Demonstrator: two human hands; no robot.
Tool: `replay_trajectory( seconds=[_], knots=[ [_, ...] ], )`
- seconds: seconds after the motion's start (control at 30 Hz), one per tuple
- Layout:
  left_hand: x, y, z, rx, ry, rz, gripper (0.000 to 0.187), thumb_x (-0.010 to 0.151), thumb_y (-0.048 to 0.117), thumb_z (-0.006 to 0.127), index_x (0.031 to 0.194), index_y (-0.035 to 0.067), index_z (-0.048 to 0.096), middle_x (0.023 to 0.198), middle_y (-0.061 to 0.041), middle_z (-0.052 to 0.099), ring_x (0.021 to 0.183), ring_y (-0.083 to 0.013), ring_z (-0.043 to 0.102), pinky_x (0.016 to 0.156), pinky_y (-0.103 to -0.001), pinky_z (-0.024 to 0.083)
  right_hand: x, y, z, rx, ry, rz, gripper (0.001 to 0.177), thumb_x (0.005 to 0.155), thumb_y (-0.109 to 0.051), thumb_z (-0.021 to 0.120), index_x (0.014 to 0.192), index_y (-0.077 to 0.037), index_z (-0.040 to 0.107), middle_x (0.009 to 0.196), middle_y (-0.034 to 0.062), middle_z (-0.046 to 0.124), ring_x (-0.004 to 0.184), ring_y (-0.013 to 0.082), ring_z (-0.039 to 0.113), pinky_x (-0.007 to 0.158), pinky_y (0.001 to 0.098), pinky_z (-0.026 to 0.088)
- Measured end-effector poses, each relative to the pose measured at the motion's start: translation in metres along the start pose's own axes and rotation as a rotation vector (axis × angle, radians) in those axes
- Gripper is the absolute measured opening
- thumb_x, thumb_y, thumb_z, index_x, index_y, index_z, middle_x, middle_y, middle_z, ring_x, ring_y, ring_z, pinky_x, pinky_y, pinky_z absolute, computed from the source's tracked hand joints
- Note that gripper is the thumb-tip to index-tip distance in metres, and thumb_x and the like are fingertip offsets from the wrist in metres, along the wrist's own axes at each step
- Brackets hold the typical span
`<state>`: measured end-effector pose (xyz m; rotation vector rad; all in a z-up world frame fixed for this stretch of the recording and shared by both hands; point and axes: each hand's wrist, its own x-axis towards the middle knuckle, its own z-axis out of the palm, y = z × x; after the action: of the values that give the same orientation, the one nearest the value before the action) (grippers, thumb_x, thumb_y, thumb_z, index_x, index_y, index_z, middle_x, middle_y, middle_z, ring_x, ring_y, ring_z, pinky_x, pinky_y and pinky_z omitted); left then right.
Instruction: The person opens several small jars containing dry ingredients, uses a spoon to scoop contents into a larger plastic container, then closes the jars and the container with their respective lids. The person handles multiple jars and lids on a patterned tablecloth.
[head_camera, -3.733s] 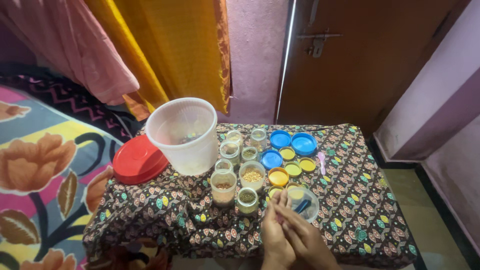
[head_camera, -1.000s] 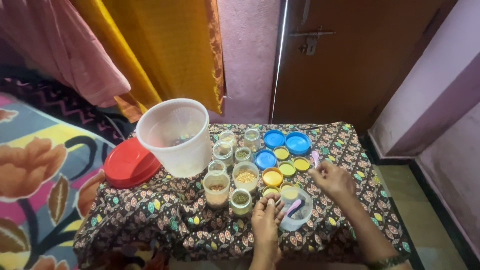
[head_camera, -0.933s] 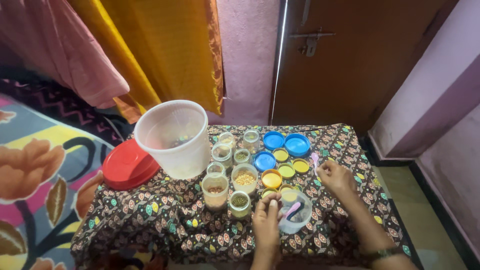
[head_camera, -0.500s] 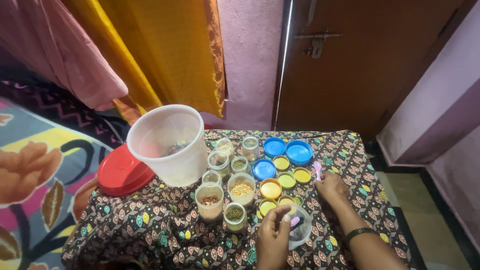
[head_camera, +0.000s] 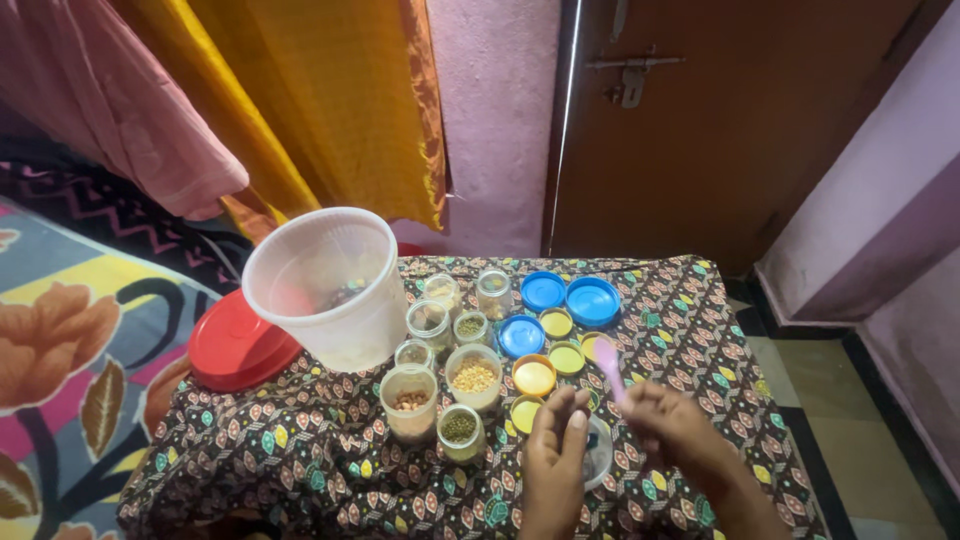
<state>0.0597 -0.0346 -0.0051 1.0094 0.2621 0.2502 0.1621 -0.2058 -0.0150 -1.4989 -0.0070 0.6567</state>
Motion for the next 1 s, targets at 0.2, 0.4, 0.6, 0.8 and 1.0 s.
replay_trajectory(
  seconds=[0.2,0.4,0.6,0.8,1.0],
  knots=[
    [-0.008,0.015,0.017,-0.037,-0.009,-0.008,0.023,0.094,0.015,0.069,0.112,0.001,0.066,0.097,-0.012,0.075,0.082,-0.014,0.071,0.069,-0.026,0.059,-0.068,-0.014,0.036,-0.108,-0.151,0.059,0.03,0.085,-0.02,0.073,0.115,-0.013,0.074,0.075,-0.0029,0.065,0.055,0.0046,0.048,0.049,0.0219,0.037],
    [-0.006,-0.005,0.016,-0.212,0.013,-0.08,0.038,0.107,0.035,0.052,0.088,0.003,0.059,0.057,-0.001,0.057,0.042,-0.0076,0.046,0.039,-0.022,0.036,-0.075,0.003,0.035,-0.324,-0.177,-0.034,0.019,0.089,-0.023,0.075,0.1,-0.006,0.074,0.072,-0.0001,0.064,0.052,0.0062,0.047,0.047,0.025,0.039],
    [-0.009,-0.004,0.012,-0.208,0.041,-0.187,0.035,0.103,0.03,0.049,0.126,0.009,0.065,0.08,-0.001,0.062,0.062,-0.0065,0.054,0.056,-0.023,0.048,-0.067,-0.018,0.036,0.052,0.113,-0.236,0.018,0.097,-0.023,0.062,0.098,-0.005,0.064,0.071,0.0079,0.055,0.055,0.0141,0.049,0.048,0.0293,0.037],
    [-0.031,0.005,0.024,-0.249,-0.037,-0.204,0.043,0.095,0.009,0.048,0.138,0.008,0.057,0.108,0.0,0.072,0.088,-0.0054,0.069,0.073,-0.02,0.057,-0.076,-0.025,0.082,-0.215,0.188,-0.67,0.026,0.095,-0.01,0.051,0.119,-0.005,0.059,0.131,0.0134,0.062,0.099,0.0259,0.06,0.077,0.0383,0.052],
    [-0.037,0.014,0.013,0.101,-0.061,0.0,0.02,0.104,0.011,0.058,0.124,0.006,0.057,0.082,-0.004,0.06,0.064,-0.0062,0.051,0.051,-0.019,0.041,-0.082,-0.018,0.083,-0.396,0.056,-0.77,0.035,0.102,-0.012,0.055,0.135,0.0,0.062,0.132,0.0186,0.061,0.117,0.0245,0.06,0.094,0.0388,0.052]
  ],
)
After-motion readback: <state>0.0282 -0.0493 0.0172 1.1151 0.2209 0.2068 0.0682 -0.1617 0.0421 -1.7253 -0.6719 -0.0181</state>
